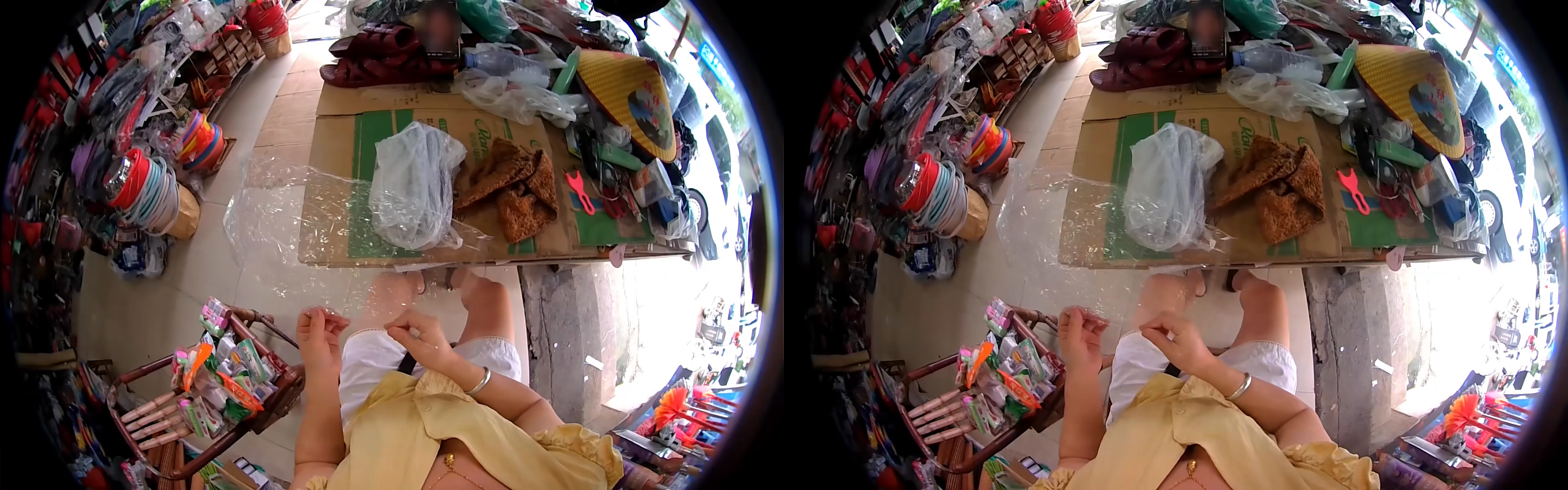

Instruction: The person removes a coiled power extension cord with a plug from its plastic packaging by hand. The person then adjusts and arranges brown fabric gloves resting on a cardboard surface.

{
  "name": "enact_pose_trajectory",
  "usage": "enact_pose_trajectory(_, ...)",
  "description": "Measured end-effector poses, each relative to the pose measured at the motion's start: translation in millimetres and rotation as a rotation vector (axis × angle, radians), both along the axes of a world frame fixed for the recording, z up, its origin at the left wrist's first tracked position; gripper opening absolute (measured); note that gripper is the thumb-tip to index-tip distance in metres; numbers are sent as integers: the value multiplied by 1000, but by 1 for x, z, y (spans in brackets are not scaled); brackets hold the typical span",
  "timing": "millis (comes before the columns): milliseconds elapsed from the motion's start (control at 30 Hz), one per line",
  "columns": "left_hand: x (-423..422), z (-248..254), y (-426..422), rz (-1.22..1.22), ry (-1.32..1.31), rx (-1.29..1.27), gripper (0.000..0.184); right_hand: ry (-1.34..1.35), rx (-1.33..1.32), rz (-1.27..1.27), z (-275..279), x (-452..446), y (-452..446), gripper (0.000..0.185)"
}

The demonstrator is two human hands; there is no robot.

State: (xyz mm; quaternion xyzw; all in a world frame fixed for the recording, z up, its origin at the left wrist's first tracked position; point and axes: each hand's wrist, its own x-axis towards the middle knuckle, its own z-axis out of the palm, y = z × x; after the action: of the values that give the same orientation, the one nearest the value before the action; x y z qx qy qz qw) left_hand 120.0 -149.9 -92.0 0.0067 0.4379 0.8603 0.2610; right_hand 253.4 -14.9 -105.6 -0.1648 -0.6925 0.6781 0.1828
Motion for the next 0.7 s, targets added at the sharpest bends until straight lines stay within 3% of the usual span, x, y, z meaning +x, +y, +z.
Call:
enact_pose_trajectory(100,-2,0,-1,-43,45,13,5,-39,85,22,17,1,2,7)
enact_pose_trajectory(167,-3,2,1,154,6,-186,22,38,112,-6,9,0,1,6)
enact_pose_trajectory(200,-5,2,-2,154,5,-186,22,117,137,-31,10,-3,0,7)
enact_pose_trajectory(233,-9,3,-8,349,282,-450,34,117,137,-30,12,-4,0,7)
enact_pose_trajectory(267,-12,4,-13,543,562,-712,46,190,364,-64,16,-6,1,10)
enact_pose_trajectory(300,-12,11,-20,542,561,-712,46,260,589,-98,22,-10,2,13)
enact_pose_trajectory(367,-4,36,-37,312,646,-386,65,300,721,-44,25,-18,-3,17)
enact_pose_trajectory(467,23,71,-33,196,670,-222,78,325,907,110,37,-36,-16,28)
enact_pose_trajectory(533,40,79,-30,133,856,-320,90,247,998,242,39,-50,-28,32)
enact_pose_trajectory(600,54,84,-22,164,1038,-502,72,246,982,228,33,-59,-42,27)
enact_pose_trajectory(633,52,68,-29,133,934,-624,87,235,964,229,25,-62,-49,25)
enact_pose_trajectory(667,46,53,-34,133,933,-623,87,222,947,229,17,-63,-54,23)
enact_pose_trajectory(700,38,37,-38,157,764,-592,76,219,949,227,10,-63,-57,23)
